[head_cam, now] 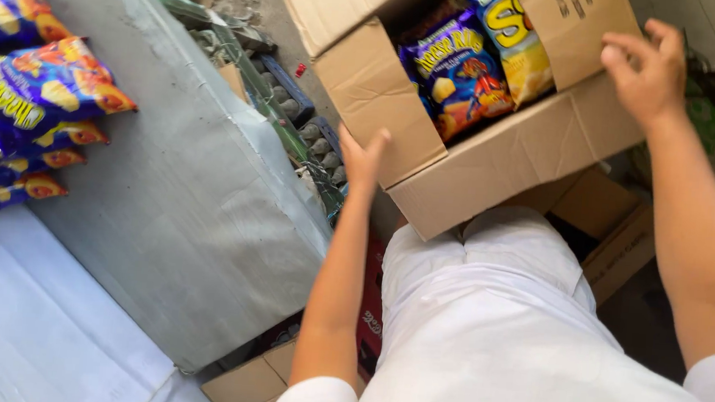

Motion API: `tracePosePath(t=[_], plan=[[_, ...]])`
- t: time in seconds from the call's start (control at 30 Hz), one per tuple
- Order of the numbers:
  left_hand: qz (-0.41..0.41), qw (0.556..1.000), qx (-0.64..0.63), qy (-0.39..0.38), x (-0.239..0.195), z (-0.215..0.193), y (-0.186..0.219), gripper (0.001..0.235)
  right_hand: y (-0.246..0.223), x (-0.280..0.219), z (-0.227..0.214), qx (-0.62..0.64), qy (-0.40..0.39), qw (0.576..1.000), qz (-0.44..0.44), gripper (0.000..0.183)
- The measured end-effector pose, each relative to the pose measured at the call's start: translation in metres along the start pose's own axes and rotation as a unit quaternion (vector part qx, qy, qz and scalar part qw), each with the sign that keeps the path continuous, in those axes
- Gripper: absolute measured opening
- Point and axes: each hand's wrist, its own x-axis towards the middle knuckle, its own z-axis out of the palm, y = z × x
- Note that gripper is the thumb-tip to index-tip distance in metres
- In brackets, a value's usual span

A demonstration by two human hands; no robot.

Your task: Organizes snack bags into boxes and sorts product sachets in a grocery store setting.

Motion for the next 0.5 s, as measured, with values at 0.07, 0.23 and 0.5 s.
tracePosePath(t=[0.07,0.23,0.5], plan=[[-0.036,0.991,-0.126,-0.037,0.043,-0.017,0.034,0.092,0.001,-0.009,-0.014,0.027,0.004,0.998,0.054,0.032],[-0.039,0.972,-0.228,-0.051,0.172,-0.038,0.003,0.071,0.019,-0.068,-0.032,0.031,0.022,0.994,0.102,0.040],[-0.141,0.845,-0.504,-0.108,0.201,-0.066,0.033,0.062,-0.025,-0.112,-0.056,0.385,0.014,0.869,0.309,0.030]])
